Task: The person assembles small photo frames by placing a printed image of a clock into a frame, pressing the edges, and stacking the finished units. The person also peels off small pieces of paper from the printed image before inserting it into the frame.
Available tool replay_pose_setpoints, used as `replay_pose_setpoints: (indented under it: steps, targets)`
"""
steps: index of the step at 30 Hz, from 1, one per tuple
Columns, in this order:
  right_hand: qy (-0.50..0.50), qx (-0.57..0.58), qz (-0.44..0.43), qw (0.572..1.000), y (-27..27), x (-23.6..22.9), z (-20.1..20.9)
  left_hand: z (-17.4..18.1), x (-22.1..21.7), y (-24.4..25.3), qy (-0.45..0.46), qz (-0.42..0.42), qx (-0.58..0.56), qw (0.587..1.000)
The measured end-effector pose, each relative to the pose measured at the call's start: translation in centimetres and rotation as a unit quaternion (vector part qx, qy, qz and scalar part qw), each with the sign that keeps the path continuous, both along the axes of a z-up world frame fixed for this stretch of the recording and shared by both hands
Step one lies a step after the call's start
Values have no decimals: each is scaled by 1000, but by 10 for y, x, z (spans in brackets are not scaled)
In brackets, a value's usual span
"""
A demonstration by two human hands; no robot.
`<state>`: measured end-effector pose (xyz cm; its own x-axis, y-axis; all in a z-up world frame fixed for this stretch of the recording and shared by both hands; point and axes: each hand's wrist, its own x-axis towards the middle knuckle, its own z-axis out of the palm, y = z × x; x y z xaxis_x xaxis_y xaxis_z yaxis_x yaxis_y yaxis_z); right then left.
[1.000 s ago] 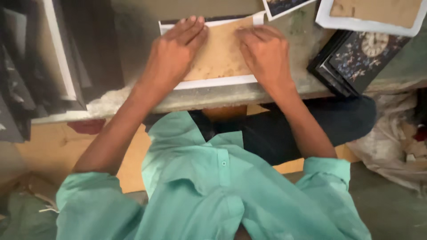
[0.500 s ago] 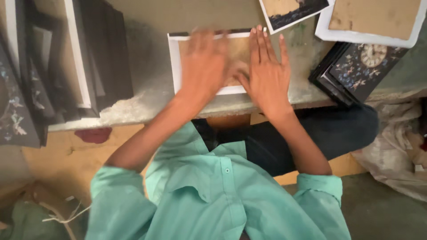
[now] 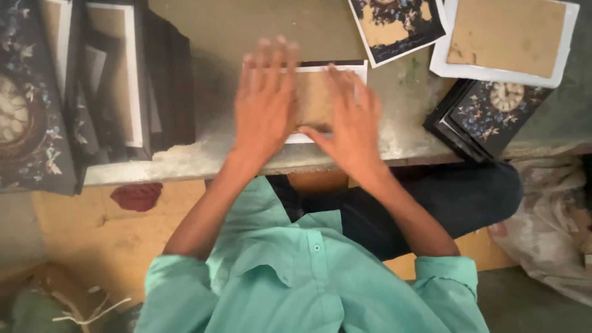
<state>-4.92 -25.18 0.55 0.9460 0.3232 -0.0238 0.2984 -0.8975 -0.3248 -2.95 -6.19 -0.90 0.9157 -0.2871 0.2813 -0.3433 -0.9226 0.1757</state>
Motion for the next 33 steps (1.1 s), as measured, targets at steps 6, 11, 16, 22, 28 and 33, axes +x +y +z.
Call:
replay_pose_setpoints:
  steps: [6,11,16,22,28,33]
  targets:
    - [-53,92,-62,992,-24,-2,-24,56,30,-2,400,107,-62,908]
    - [199,544,-55,813,-49,-6,-45,47,7,39,433,41,-433,790]
    - [374,480,-66,791,-67,17,-5,49,6,60,422,-109,-664,608]
    - [116,67,239,962,-38,40,62,62,48,58,480,-257,-382,747]
    - [140,38,172,974,-20,59,76,36,53,47,320,-301,-175,881]
    - [-74,46,133,987,-18,52,28,13,14,31,134,-126,-61,981]
